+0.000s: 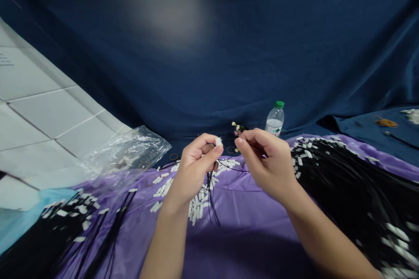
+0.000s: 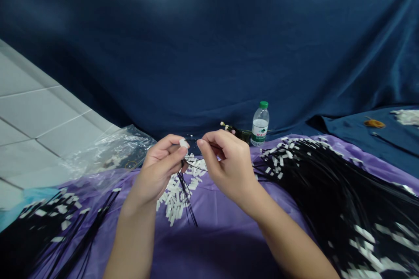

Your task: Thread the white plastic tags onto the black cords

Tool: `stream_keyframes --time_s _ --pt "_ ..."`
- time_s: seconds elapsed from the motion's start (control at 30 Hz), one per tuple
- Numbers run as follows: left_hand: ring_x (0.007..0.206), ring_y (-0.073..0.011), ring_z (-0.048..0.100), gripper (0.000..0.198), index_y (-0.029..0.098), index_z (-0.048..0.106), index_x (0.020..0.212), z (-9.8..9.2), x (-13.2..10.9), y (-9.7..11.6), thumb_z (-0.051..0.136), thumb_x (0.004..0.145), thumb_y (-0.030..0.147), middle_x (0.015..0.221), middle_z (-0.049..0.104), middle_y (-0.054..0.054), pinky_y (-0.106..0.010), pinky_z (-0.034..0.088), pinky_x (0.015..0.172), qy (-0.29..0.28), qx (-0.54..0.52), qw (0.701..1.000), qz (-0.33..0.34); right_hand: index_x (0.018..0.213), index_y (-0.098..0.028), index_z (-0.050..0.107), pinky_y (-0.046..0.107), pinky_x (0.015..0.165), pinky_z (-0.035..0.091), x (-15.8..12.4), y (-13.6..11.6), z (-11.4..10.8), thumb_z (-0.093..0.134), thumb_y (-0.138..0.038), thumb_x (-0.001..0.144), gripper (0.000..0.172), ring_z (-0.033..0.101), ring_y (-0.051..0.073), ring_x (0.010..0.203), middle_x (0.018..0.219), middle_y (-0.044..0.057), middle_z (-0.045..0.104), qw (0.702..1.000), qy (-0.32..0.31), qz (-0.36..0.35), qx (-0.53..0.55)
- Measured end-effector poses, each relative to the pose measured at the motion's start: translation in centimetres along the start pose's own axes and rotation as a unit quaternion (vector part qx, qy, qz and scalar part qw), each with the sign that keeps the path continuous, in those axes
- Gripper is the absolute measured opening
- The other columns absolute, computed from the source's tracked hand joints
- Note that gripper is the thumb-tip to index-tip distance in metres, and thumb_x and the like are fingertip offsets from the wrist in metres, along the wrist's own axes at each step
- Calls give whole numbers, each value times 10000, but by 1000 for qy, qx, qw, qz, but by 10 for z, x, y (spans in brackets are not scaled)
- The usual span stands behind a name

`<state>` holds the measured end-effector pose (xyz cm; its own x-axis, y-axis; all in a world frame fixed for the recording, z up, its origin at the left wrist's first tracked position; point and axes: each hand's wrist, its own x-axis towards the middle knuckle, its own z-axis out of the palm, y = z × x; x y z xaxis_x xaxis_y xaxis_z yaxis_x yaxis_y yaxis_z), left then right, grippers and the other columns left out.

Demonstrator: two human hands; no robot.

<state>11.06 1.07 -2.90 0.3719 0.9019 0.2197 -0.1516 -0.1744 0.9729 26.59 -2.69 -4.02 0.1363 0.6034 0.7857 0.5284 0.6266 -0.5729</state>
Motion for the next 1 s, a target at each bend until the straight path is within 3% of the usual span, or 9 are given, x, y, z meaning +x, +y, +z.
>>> stream_keyframes --time_s 0.23,0.6,0.73,0.8,0.87,0.93,1.0 --pt "417 -33 282 113 205 634 797 2 -2 1 678 778 307 499 356 81 -196 348 484 -35 -29 998 -38 901 -192 590 218 562 395 -1 2 -2 543 -161 892 56 478 84 588 744 -3 560 989 -17 -112 -95" --pt "409 -23 251 113 200 615 774 9 -4 2 683 770 290 512 343 87 -187 383 484 -65 -94 989 -91 936 -220 612 239 607 454 0 6 -2 568 -140 880 107 538 105 643 776 8 587 987 -21 -135 -82" --pt "373 -6 231 137 198 584 792 10 0 1 668 786 306 515 322 102 -199 455 523 -17 -138 986 -91 1009 -235 612 345 759 486 2 2 -6 661 -151 811 220 592 195 841 935 66 623 969 116 -168 -142" --pt "378 8 236 139 182 573 798 9 3 2 671 787 280 560 366 95 -166 452 507 16 -162 983 -89 980 -237 619 347 743 477 -1 -4 -11 688 -132 781 235 585 195 813 889 59 625 957 151 -185 -165" --pt "399 21 253 136 160 567 805 8 5 2 680 779 229 627 420 77 -103 362 421 48 -198 975 -84 912 -231 623 292 651 461 -4 -11 -16 682 -127 787 173 561 148 684 763 19 618 972 90 -168 -139" --pt "417 26 276 137 143 557 806 8 6 3 684 772 184 670 442 65 -83 261 356 75 -235 966 -81 858 -223 631 246 560 428 -7 -17 -19 657 -167 820 73 527 105 578 686 -15 611 990 -35 -100 -91" --pt "422 28 294 141 139 551 812 8 7 4 684 767 154 688 448 61 -87 241 338 94 -265 956 -84 835 -219 653 233 534 411 -8 -18 -19 627 -223 853 32 531 93 559 687 -22 630 986 -150 -18 -68"
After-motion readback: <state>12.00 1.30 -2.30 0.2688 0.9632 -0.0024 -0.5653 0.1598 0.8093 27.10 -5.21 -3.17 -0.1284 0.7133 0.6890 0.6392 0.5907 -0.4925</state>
